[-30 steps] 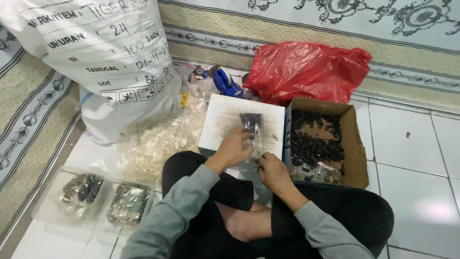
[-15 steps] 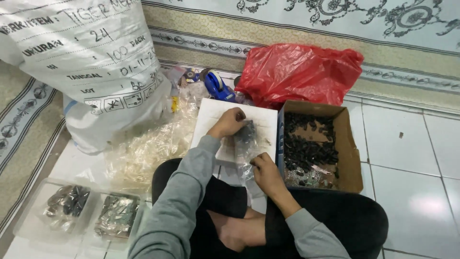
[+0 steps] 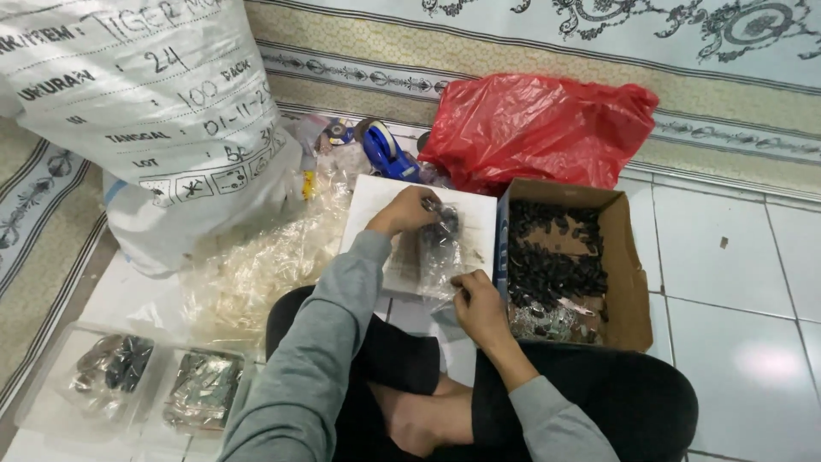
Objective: Picking small metal components from a box, counting them into plastic bags, and recording the count on a paper log.
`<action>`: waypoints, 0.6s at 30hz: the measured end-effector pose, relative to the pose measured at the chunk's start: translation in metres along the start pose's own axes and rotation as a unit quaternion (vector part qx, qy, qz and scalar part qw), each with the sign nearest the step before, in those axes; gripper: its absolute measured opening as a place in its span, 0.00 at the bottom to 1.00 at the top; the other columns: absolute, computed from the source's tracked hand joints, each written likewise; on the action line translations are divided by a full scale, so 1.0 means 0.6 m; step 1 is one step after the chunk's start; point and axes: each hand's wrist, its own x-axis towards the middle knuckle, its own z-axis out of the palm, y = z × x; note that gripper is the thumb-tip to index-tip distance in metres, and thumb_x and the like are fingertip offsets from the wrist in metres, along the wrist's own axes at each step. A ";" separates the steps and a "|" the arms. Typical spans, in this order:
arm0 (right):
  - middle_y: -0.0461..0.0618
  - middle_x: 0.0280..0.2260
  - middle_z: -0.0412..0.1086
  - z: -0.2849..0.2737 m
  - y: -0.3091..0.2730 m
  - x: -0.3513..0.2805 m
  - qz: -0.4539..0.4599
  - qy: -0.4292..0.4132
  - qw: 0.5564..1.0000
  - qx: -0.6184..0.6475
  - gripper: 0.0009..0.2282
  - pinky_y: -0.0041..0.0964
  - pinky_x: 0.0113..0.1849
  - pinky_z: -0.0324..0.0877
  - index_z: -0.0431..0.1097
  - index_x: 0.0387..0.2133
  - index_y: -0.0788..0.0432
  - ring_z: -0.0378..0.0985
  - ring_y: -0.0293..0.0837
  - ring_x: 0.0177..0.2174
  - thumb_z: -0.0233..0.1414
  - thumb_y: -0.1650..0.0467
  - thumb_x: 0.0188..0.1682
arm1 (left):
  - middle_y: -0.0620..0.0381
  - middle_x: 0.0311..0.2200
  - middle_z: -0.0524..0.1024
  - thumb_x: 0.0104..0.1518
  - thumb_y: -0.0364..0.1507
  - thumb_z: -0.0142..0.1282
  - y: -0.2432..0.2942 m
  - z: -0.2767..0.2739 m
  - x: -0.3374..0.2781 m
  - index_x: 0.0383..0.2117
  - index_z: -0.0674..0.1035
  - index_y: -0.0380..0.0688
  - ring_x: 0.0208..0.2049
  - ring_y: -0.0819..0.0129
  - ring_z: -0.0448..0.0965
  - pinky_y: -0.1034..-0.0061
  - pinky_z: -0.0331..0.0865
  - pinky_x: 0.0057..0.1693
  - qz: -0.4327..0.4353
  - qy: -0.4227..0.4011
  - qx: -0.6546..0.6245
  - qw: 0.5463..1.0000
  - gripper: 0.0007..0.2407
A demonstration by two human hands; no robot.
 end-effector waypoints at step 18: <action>0.50 0.32 0.71 -0.003 -0.002 0.001 -0.012 0.049 0.999 0.017 0.05 0.38 0.29 0.75 0.79 0.33 0.54 0.81 0.51 0.30 0.57 0.68 0.47 | 0.37 0.71 0.52 0.65 0.54 0.30 -0.052 0.025 -0.065 0.72 0.57 0.56 0.73 0.41 0.44 0.41 0.35 0.72 0.148 0.078 0.422 0.891 0.30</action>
